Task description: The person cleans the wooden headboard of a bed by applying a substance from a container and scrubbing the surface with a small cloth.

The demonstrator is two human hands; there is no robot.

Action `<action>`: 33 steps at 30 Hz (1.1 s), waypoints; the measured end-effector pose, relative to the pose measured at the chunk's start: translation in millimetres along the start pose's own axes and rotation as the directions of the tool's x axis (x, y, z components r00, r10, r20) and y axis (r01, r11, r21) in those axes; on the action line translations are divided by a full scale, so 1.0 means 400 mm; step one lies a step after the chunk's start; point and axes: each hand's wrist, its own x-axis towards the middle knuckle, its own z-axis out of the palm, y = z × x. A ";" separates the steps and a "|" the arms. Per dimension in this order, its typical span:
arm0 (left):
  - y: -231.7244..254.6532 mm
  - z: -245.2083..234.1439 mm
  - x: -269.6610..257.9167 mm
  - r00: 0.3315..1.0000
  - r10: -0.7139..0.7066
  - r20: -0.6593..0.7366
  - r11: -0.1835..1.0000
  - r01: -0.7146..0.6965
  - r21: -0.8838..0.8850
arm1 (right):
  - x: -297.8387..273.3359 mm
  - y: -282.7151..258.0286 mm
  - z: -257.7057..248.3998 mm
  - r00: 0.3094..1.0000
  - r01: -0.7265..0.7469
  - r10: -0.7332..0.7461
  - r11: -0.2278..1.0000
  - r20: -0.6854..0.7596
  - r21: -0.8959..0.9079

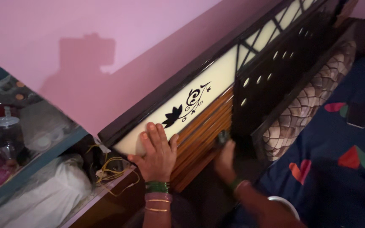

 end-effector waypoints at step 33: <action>0.003 -0.010 -0.011 0.999 0.035 0.017 0.999 -0.035 -0.006 | -0.228 0.164 -0.130 0.666 0.740 -0.339 0.186 0.664 -0.647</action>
